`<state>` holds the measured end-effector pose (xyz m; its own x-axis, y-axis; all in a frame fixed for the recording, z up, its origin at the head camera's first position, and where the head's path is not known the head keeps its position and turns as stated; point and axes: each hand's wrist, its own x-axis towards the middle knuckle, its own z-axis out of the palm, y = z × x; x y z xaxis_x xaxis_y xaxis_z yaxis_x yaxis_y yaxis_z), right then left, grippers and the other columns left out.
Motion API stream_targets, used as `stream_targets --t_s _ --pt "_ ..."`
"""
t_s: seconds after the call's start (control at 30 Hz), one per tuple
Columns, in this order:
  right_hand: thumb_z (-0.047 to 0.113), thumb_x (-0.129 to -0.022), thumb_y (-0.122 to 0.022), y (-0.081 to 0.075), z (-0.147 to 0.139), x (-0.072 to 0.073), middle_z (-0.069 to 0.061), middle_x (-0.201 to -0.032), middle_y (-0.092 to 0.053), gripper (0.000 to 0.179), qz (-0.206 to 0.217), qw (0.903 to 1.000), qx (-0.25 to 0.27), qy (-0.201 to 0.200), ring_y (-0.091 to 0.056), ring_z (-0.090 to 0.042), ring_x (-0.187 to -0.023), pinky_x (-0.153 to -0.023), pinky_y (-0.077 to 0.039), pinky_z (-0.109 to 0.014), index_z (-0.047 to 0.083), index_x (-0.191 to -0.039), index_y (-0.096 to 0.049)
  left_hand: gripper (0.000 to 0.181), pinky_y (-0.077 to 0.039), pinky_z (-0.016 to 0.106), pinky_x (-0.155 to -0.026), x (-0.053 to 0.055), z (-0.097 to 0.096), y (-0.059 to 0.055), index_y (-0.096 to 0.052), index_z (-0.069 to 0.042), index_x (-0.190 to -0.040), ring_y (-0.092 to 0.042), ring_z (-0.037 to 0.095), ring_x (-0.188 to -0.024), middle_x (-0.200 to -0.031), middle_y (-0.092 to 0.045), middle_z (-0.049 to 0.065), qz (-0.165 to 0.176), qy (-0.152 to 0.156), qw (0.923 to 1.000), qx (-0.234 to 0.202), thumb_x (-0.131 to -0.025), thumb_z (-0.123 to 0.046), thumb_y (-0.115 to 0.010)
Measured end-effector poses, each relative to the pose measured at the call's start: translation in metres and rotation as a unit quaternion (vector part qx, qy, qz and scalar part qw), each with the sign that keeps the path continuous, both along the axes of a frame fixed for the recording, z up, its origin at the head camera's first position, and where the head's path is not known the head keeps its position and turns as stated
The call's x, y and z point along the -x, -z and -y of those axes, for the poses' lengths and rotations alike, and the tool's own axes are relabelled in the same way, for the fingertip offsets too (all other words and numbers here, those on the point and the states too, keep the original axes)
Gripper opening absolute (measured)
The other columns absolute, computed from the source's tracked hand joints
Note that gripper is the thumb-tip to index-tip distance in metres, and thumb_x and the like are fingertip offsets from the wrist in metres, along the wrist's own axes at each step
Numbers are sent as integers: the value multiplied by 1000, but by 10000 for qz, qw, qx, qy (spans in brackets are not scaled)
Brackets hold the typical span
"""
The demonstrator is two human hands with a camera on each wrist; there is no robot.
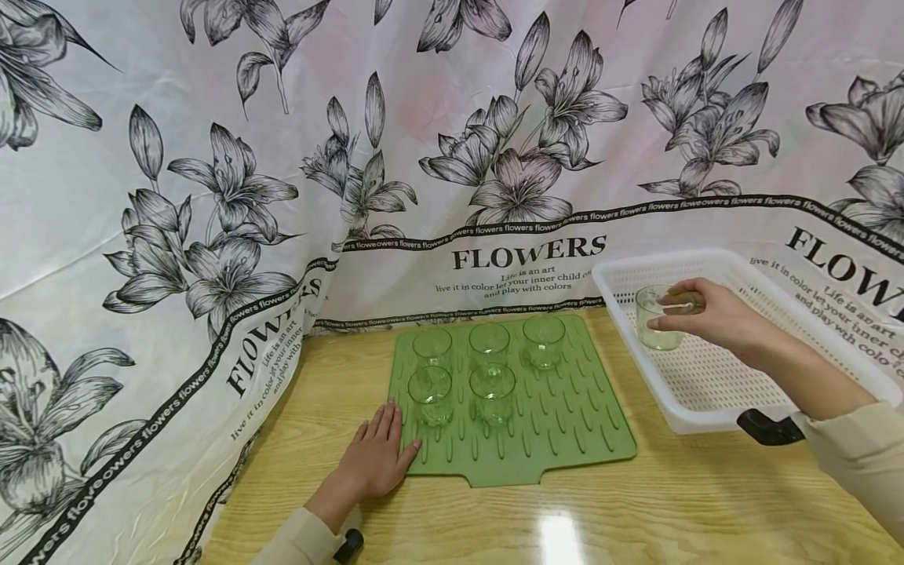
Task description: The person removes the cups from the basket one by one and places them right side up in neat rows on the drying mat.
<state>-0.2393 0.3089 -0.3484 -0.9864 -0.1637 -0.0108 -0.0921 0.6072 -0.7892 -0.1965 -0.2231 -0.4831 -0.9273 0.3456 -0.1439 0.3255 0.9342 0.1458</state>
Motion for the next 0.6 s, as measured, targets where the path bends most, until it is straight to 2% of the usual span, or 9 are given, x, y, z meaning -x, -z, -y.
stream_targets --t_s 0.17,0.27,0.6 --pt "34 -98 -72 -3 4 -4 -35 -150 -41 84 -59 9999 76 -53 -45 -52 -133 -106 -39 -65 -14 -150 -27 80 -18 57 -123 4 2 9 -17 3 -162 -11 38 -156 -170 -7 21 -74 -19 9998 199 -110 -57 -25" --pt "34 -97 -73 -4 9 -7 -34 -150 -42 82 -59 9998 154 -84 -46 -52 -134 -107 -39 -66 -12 -149 -28 79 -19 58 -123 6 3 14 -18 3 -162 -11 39 -156 -170 -8 20 -138 -9 9998 161 -110 -56 -26" --pt "31 -97 -74 -5 26 -11 -32 -151 -43 80 -39 9994 305 -159 -46 -51 -135 -108 -38 -66 -11 -149 -30 81 -18 58 -123 5 2 9 -17 4 -162 -11 39 -156 -170 -8 21 -92 -17 9999 141 -110 -58 -25"
